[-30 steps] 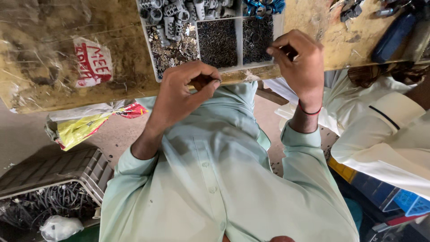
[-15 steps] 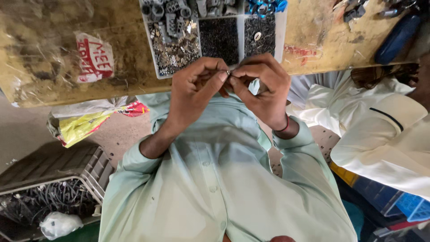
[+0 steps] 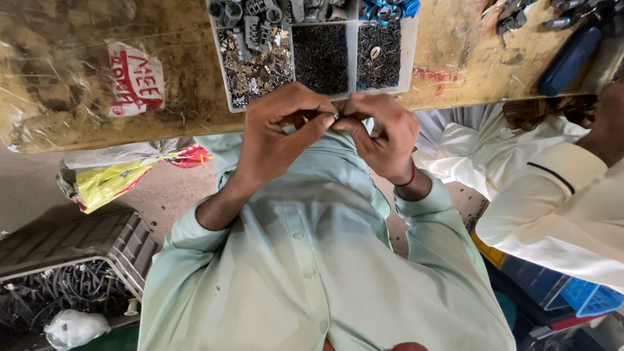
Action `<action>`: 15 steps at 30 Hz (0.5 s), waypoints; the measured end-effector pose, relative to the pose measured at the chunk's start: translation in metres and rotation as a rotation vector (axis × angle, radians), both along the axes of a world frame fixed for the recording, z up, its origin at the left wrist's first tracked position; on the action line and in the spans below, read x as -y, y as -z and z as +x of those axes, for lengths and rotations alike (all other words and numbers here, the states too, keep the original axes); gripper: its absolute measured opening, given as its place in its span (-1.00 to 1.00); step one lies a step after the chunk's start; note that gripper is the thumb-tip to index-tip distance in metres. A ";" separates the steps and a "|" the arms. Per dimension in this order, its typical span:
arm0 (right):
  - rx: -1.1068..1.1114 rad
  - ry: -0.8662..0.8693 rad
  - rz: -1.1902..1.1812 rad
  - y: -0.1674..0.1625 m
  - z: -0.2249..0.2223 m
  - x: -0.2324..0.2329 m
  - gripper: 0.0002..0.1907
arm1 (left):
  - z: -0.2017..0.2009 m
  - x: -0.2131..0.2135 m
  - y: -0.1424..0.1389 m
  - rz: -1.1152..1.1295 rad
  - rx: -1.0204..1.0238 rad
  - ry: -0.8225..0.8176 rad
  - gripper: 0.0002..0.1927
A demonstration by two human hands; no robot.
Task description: The person repeatedly picks small metal lock cylinders and blue plastic components from a compartmentalized tray, aligns them, and presses them together by hand. The assembled units are placed on the table to the right. The process is repeated multiple times throughout the clip.
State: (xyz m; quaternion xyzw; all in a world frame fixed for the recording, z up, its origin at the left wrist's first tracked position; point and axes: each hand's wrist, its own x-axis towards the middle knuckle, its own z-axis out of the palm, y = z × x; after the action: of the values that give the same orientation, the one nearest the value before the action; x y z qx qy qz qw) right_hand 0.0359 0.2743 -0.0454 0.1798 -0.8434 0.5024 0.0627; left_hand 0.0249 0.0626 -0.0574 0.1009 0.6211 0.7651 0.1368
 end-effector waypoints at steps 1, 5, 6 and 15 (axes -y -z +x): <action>-0.056 -0.101 0.020 -0.002 -0.004 -0.003 -0.69 | -0.001 0.004 0.000 -0.002 0.000 0.023 -0.93; -0.004 -0.265 0.014 -0.007 -0.013 -0.009 -0.68 | -0.004 0.015 0.003 0.085 0.160 0.126 -0.92; 0.035 -0.294 -0.014 -0.008 -0.014 -0.008 -0.69 | -0.004 0.017 0.004 0.103 0.109 0.119 -0.91; 0.238 -0.417 -0.073 -0.024 -0.033 0.013 -0.76 | 0.004 0.036 0.006 0.236 0.204 0.126 -0.94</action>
State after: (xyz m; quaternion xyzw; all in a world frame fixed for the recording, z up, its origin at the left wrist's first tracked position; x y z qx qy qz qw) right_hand 0.0028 0.2609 -0.0217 0.2870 -0.7708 0.5523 -0.1357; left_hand 0.0287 0.0265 -0.0630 0.0770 0.5022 0.8290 0.2338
